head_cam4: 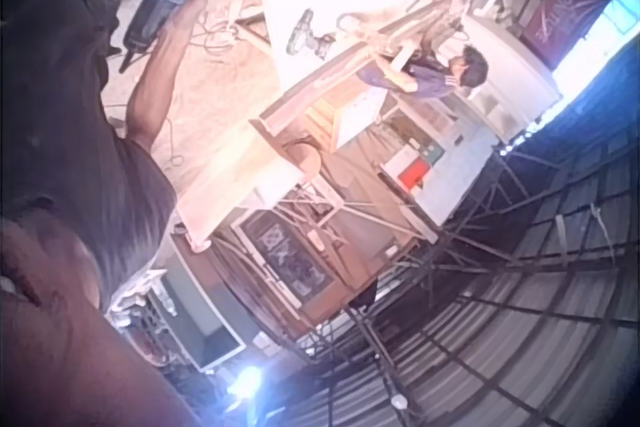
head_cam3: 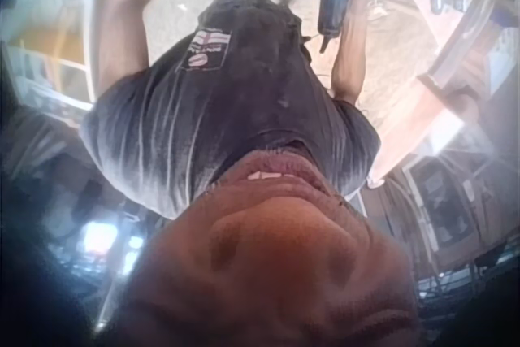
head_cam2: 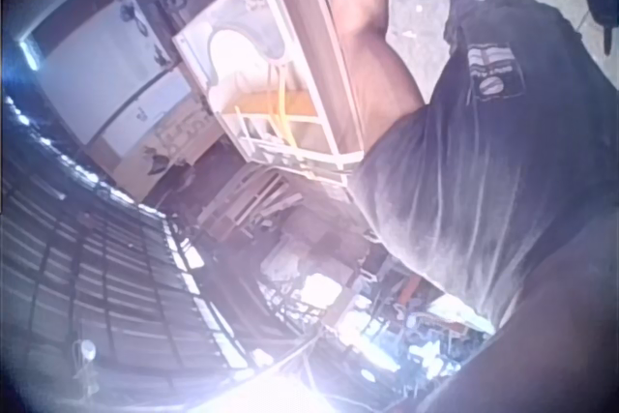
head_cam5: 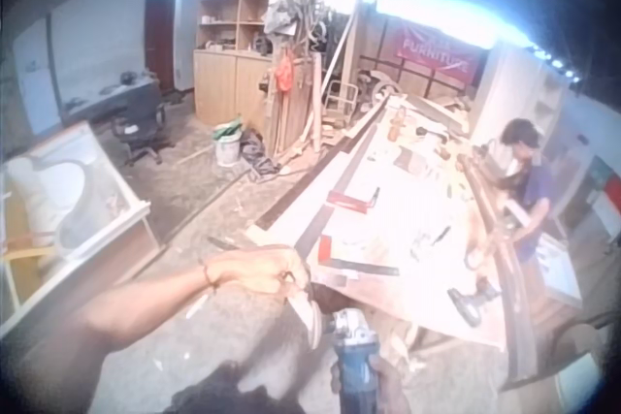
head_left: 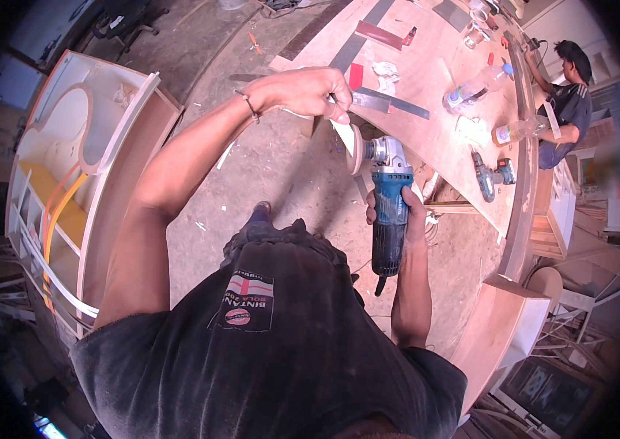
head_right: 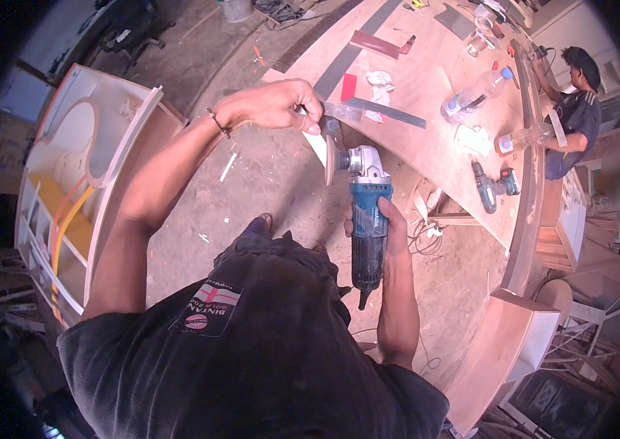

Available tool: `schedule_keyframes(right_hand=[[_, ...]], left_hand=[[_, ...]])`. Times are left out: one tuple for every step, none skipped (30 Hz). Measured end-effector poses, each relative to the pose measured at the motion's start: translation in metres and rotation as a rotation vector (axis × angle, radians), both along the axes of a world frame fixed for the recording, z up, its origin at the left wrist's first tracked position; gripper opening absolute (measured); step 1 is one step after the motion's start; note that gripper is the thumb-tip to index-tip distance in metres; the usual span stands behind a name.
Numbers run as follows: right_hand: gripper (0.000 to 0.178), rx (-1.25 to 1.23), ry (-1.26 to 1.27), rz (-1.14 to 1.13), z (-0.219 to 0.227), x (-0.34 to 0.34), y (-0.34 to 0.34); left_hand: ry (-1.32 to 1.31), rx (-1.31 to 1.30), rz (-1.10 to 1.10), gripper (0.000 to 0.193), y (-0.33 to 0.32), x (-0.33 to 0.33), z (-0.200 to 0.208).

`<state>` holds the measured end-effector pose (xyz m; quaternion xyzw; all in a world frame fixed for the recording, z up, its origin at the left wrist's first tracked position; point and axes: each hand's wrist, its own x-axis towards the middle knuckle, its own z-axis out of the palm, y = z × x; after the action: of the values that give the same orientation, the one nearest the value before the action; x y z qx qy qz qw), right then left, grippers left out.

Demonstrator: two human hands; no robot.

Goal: The person applies a strip of white edging tape to the curved edge of a wooden furniture component, then uses a handheld power sander to smooth the edges of the tape and the wood.

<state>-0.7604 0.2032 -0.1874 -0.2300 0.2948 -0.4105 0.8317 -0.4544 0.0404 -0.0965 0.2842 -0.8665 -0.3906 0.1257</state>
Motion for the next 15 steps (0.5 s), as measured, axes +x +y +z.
schedule_keyframes(right_hand=[[0.062,0.004,-0.007,0.006,-0.001,-0.004,0.000],[0.062,0.008,-0.015,0.013,-0.002,-0.009,-0.001],[0.062,0.008,-0.017,0.016,-0.003,-0.014,-0.001],[0.062,0.007,-0.020,0.026,-0.004,-0.018,0.001],[0.061,0.007,-0.024,0.037,-0.005,-0.022,0.003],[0.061,0.005,-0.028,0.037,-0.007,-0.028,0.005],[0.062,0.014,-0.022,0.034,-0.011,-0.037,0.007],[0.062,0.022,-0.017,0.029,-0.013,-0.047,0.007],[0.062,0.022,-0.019,0.029,-0.014,-0.056,0.007],[0.062,0.005,-0.001,0.028,-0.014,-0.064,0.012],[0.062,-0.011,0.017,0.026,-0.014,-0.072,0.016],[0.062,-0.004,0.017,0.016,-0.014,-0.079,0.019],[0.062,-0.009,0.022,0.015,-0.013,-0.081,0.024],[0.063,-0.015,0.034,0.010,-0.013,-0.090,0.027],[0.062,0.026,0.019,0.000,-0.018,-0.102,0.032]], left_hand=[[-0.002,-0.011,-0.025,0.020,-0.001,-0.005,-0.001],[-0.004,-0.012,-0.022,0.020,0.000,-0.009,-0.002],[0.033,0.002,-0.025,0.023,0.003,-0.014,-0.005],[0.068,0.015,-0.030,0.027,0.004,-0.018,-0.005],[0.063,0.013,-0.030,0.027,0.006,-0.021,-0.005],[0.043,0.027,-0.024,0.027,0.007,-0.023,-0.005],[0.026,0.043,-0.017,0.026,0.009,-0.028,-0.006],[0.024,0.044,-0.016,0.026,0.012,-0.034,-0.006],[0.030,0.051,0.017,0.025,0.016,-0.039,-0.007],[0.037,0.067,0.042,0.025,0.020,-0.045,-0.008],[0.036,0.074,0.032,0.025,0.023,-0.047,-0.009],[0.015,0.103,0.081,0.025,0.026,-0.047,-0.008],[-0.007,0.134,0.128,0.025,0.032,-0.044,-0.006],[-0.002,0.144,0.112,0.025,0.035,-0.051,-0.004],[0.000,0.153,0.141,0.024,0.038,-0.058,-0.002]])
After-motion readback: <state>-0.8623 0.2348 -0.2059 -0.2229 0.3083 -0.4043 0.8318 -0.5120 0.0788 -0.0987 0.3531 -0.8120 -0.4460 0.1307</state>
